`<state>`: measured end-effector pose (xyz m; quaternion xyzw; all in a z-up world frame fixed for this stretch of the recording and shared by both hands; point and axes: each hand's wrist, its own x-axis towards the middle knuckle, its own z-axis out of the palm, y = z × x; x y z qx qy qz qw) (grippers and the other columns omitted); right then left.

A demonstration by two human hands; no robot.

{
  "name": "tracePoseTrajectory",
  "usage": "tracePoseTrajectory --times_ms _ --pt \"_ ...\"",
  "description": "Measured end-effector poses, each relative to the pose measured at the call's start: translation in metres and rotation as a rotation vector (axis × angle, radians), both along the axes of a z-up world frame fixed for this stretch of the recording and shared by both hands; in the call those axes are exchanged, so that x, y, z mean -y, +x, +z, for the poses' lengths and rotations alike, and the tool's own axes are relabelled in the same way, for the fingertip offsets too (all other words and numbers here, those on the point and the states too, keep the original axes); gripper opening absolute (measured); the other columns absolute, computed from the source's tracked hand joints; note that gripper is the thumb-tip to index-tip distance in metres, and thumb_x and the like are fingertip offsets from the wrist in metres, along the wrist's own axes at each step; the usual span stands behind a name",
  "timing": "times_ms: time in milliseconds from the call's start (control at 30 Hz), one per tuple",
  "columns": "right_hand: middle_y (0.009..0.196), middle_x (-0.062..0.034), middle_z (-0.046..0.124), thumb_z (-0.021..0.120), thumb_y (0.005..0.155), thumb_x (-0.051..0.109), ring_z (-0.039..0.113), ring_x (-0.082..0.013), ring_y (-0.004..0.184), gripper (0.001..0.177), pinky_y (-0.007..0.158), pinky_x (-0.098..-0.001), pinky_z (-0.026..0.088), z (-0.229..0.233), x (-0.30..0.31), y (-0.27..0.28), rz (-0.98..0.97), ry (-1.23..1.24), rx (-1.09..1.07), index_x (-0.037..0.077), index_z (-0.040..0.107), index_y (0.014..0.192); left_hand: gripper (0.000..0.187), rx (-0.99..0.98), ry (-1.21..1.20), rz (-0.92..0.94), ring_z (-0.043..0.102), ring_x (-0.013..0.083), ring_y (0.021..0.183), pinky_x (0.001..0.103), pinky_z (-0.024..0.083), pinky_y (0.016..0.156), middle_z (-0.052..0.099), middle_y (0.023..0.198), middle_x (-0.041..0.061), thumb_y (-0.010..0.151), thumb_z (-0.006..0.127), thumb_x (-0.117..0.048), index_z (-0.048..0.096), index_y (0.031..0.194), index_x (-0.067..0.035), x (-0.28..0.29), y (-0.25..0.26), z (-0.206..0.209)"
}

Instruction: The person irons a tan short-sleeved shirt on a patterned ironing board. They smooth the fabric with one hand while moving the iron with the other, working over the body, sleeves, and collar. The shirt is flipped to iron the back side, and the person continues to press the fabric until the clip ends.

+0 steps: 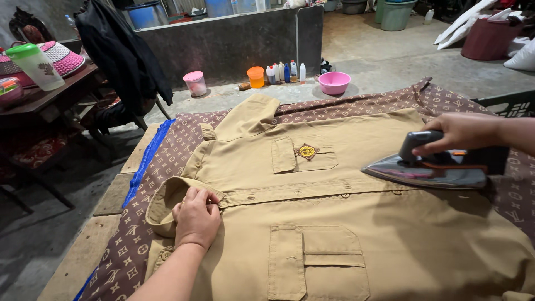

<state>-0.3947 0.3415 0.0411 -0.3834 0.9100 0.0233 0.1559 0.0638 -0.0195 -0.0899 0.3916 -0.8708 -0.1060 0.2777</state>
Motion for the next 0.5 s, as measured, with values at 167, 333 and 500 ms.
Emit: tracePoseTrajectory --times_ms 167,333,500 --pt "0.096 -0.0027 0.084 0.079 0.068 0.07 0.079 -0.0179 0.088 0.063 0.082 -0.0351 0.06 0.013 0.052 0.069 0.152 -0.07 0.011 0.025 0.082 0.112 0.009 0.014 0.012 0.006 0.065 0.0233 0.102 0.046 0.035 0.108 0.062 0.105 0.003 0.082 0.064 -0.016 0.069 0.088 -0.02 0.0 0.001 -0.001" --pt "0.088 -0.0038 0.081 0.074 0.07 0.072 0.077 -0.021 0.079 0.062 0.073 -0.0383 0.058 0.028 0.135 0.172 0.318 -0.046 0.037 0.022 0.083 0.104 0.009 -0.004 0.012 -0.004 0.065 0.0244 0.1 0.045 0.038 0.105 0.062 0.102 0.003 0.081 0.064 -0.015 0.069 0.086 -0.02 -0.001 0.001 0.0" --pt "0.088 -0.0059 0.081 0.072 0.068 0.071 0.076 -0.024 0.077 0.061 0.072 -0.0397 0.057 0.029 0.182 0.232 0.441 -0.128 0.05 0.026 0.08 0.108 0.009 -0.034 -0.047 -0.021 0.064 0.0258 0.103 0.046 0.038 0.101 0.063 0.1 0.005 0.078 0.065 -0.014 0.069 0.083 -0.02 0.0 0.002 0.0"
